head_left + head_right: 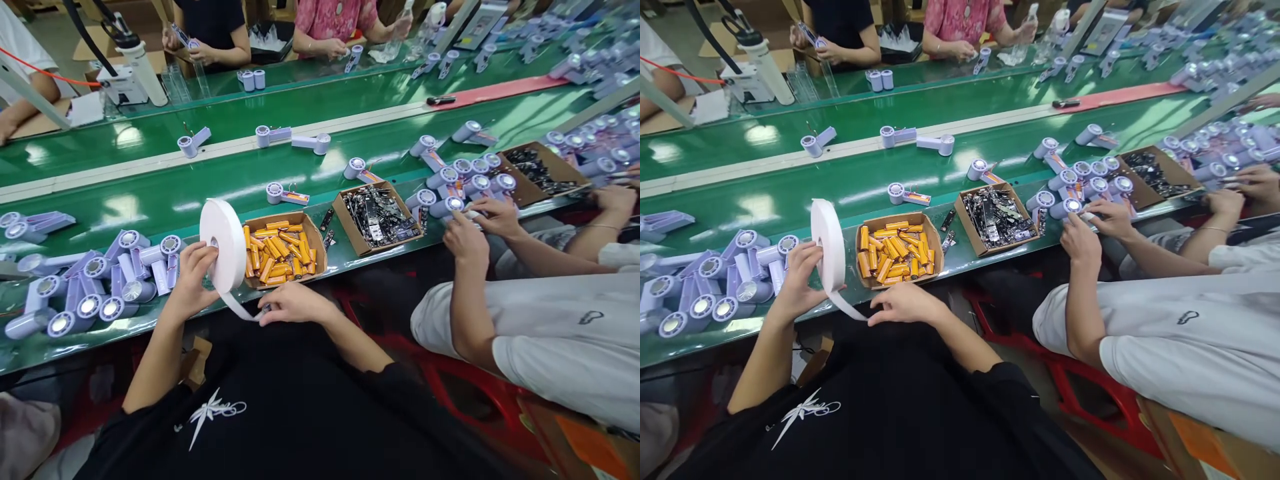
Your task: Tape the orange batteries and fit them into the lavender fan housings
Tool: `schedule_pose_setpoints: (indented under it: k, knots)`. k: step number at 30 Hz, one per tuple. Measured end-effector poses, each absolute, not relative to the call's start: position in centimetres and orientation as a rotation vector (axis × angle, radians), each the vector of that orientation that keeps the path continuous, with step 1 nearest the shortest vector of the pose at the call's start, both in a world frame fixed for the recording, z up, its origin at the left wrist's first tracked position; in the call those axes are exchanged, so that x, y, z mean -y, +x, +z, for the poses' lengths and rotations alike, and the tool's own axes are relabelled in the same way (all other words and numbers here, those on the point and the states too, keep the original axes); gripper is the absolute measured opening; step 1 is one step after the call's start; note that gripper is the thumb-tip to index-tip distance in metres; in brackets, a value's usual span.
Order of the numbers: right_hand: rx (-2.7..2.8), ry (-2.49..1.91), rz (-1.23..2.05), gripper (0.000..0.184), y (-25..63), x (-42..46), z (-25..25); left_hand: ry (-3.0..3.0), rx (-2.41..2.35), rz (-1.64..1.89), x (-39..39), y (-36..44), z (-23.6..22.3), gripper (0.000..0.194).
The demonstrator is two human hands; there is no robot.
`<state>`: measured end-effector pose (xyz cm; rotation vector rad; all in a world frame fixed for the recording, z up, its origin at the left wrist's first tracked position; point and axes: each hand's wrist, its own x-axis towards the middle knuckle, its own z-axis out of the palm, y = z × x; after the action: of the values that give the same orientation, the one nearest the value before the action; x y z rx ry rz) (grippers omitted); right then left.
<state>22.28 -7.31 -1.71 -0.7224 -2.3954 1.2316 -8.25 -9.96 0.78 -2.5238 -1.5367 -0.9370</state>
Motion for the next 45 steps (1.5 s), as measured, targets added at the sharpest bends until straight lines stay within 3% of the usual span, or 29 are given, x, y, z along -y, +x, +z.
schedule_pose_setpoints:
  k: [4,8,11,14,19,24,29,34,39,42,45]
  knots:
    - [2.342,-1.306,0.822,0.034,25.2,3.3,0.3,-2.600,1.568,-0.896,10.6,-8.7,0.0,0.088]
    - [2.462,-1.892,0.351,0.046,25.6,0.2,0.6,-2.784,1.523,-0.788,10.6,-7.3,-0.9,0.076]
    - [2.499,-2.051,0.327,0.052,24.9,-0.7,-0.4,-2.866,1.449,-0.787,10.5,-6.1,-1.3,0.075]
    - [2.415,-2.142,0.442,0.045,24.7,-1.2,-1.2,-2.876,1.429,-0.811,10.5,-5.6,-1.3,0.079]
    - [2.179,-1.651,0.664,0.029,26.5,-0.7,-1.1,-2.902,1.400,-0.811,10.8,-5.8,-0.9,0.079]
    - [1.831,-1.042,0.376,0.024,27.6,1.4,0.5,-2.951,1.325,-0.772,11.1,-5.6,-0.7,0.077]
    - [1.865,-0.833,0.237,0.018,27.6,1.9,1.3,-3.019,1.258,-0.713,11.5,-4.9,-0.4,0.080]
    - [1.870,-0.772,0.438,0.022,27.3,2.3,0.4,-2.989,1.260,-0.661,11.6,-5.0,0.0,0.081]
    - [1.740,-0.891,1.088,0.033,27.9,2.6,-1.0,-2.908,1.247,-0.481,11.3,-5.2,0.7,0.079]
    - [1.517,-0.973,1.464,0.053,28.5,1.8,-0.9,-2.834,1.214,-0.320,11.1,-5.2,1.8,0.079]
    - [1.457,-0.997,1.633,0.069,28.6,0.6,0.1,-2.765,1.160,-0.233,10.5,-5.4,3.4,0.080]
